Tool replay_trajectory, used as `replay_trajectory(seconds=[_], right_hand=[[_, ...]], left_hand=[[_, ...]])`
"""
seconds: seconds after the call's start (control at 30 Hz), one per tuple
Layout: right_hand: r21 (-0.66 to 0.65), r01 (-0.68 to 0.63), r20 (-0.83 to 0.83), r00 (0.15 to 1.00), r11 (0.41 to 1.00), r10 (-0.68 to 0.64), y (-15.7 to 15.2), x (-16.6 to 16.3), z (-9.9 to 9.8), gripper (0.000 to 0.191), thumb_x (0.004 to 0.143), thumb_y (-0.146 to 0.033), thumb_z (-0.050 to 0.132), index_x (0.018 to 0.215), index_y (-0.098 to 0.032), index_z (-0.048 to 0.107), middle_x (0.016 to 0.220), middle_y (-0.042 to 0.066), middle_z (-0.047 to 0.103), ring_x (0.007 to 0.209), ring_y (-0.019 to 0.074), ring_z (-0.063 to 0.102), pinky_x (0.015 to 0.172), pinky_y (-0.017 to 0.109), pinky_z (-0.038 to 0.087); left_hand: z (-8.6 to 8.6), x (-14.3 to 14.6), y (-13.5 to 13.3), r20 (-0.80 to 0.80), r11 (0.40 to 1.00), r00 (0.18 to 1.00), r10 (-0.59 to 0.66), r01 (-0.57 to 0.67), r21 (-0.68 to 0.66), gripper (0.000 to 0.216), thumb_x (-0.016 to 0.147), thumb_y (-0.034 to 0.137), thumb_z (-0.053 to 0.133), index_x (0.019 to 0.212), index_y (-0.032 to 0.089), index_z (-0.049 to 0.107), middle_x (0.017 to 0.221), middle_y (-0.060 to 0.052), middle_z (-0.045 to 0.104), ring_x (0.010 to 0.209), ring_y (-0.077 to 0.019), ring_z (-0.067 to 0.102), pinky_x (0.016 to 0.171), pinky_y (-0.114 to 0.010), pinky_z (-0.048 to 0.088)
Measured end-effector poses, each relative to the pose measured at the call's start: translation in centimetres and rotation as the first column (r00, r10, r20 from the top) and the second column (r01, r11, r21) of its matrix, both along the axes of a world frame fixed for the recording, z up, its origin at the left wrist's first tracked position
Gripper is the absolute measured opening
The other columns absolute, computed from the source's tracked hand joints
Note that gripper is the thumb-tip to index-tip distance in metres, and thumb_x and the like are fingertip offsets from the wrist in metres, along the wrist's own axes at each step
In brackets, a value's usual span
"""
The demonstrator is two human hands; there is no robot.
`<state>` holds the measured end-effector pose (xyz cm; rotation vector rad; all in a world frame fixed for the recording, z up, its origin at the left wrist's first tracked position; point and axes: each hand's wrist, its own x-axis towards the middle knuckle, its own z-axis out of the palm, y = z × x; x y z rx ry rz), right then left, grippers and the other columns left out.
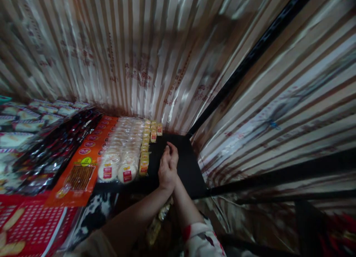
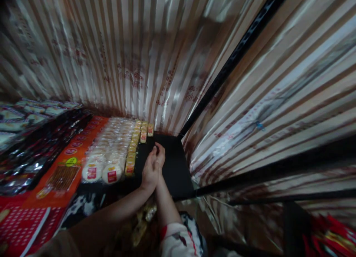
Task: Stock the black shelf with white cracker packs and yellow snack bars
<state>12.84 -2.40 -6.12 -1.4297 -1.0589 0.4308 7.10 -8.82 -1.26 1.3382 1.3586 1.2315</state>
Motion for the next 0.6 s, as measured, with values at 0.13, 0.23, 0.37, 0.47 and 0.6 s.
replay_trajectory(seconds=[0.13,0.23,0.37,0.47,0.6], right_hand=[[-0.074,0.074,-0.075,0.994,0.995,-0.080,-4.8,-0.4,0.1,0.044,0.079,-0.046,0.051,0.108,-0.015,0.060,0.094,0.007,0.062,0.072,0.0138,0.058,0.066,0.026,0.046],[-0.123,0.132,-0.194,0.969,0.984,-0.155,-8.9,-1.2,0.1,0.047,0.078,-0.050,0.049,0.109,-0.016,0.059,0.098,0.008,0.063,0.068,0.0122,0.058,0.060,0.024,0.044],[-0.162,0.187,-0.296,0.928,0.969,-0.228,-14.4,-2.4,-0.5,0.047,0.079,-0.053,0.049,0.108,-0.017,0.058,0.099,0.008,0.064,0.062,0.0098,0.055,0.057,0.023,0.044],[-0.226,0.116,-0.345,0.919,0.967,-0.191,-17.9,-2.9,-1.9,0.048,0.079,-0.057,0.047,0.102,-0.017,0.059,0.080,0.004,0.065,0.057,0.0106,0.054,0.054,0.022,0.044],[-0.350,-0.063,-0.172,0.985,0.935,0.003,-20.7,-3.5,-4.0,0.041,0.077,-0.056,0.049,0.083,-0.018,0.064,0.068,0.003,0.065,0.065,0.0166,0.059,0.059,0.026,0.047]], left_hand=[[0.5,-1.1,-5.4,-0.019,0.995,0.995,-0.098,0.098,-0.030,0.053,0.085,0.027,0.043,0.137,0.019,0.038,0.137,-0.008,0.049,0.123,-0.0193,0.048,0.104,-0.031,0.036],[0.8,-2.2,-9.0,-0.073,0.978,0.978,-0.196,0.189,-0.089,0.053,0.082,0.028,0.045,0.134,0.017,0.041,0.133,-0.009,0.052,0.118,-0.0204,0.052,0.101,-0.032,0.039],[0.2,-3.9,-13.1,-0.158,0.939,0.934,-0.320,0.290,-0.186,0.051,0.080,0.029,0.048,0.130,0.021,0.045,0.125,-0.007,0.059,0.109,-0.0216,0.058,0.094,-0.032,0.043],[-0.6,-5.5,-15.4,-0.227,0.902,0.881,-0.415,0.364,-0.234,0.043,0.083,0.032,0.044,0.125,0.025,0.050,0.120,-0.005,0.062,0.102,-0.0212,0.062,0.088,-0.031,0.046],[-2.1,-8.1,-16.8,-0.330,0.875,0.829,-0.451,0.338,-0.346,0.033,0.088,0.032,0.035,0.110,0.022,0.057,0.101,-0.006,0.069,0.091,-0.0203,0.065,0.081,-0.030,0.046]])
